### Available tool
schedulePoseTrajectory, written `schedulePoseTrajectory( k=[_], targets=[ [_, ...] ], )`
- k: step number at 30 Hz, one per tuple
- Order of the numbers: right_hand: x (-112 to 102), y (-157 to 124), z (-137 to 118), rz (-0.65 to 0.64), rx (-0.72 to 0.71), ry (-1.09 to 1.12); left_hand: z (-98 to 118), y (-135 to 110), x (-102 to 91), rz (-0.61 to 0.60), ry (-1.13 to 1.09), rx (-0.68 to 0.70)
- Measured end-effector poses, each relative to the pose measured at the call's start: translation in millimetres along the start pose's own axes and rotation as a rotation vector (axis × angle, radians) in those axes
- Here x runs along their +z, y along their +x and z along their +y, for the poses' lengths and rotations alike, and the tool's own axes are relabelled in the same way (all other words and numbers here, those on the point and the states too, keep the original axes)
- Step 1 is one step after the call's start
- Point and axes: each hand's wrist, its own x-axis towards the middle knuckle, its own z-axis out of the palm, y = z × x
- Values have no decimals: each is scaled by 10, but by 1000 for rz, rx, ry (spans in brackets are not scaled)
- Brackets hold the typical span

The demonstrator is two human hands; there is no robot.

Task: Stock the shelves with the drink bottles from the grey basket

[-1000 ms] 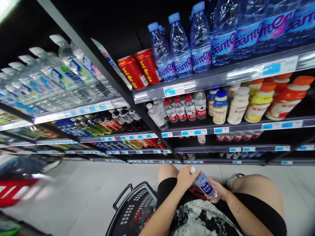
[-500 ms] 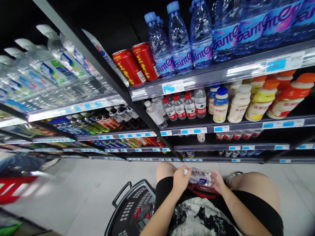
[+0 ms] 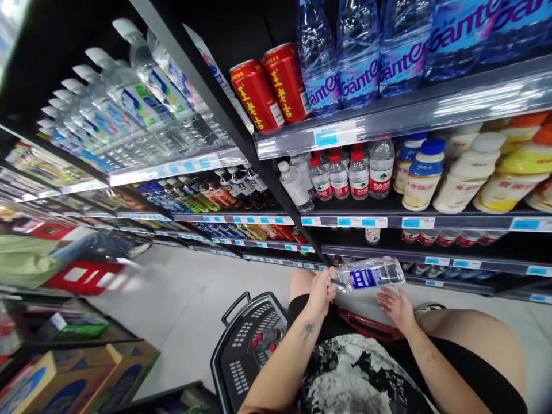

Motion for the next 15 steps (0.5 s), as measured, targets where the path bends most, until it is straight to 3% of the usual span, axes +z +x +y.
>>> schedulePoseTrajectory(
  k=[4, 7, 11, 13, 15],
  targets=[
    [-9, -20, -7, -6, -13, 57, -123, 105, -38, 23, 109, 34],
    [-8, -50, -9, -33, -51, 76, -66, 97, -51, 11, 320, 137],
    [3, -124, 79, -260, -106, -147, 68, -9, 15, 1, 1017, 402],
    [9, -152, 169, -413, -152, -374, 66, -45, 79, 24, 1368, 403],
    [20, -158, 282, -453, -226, -606, 6, -57, 144, 2, 1588, 330]
  ],
)
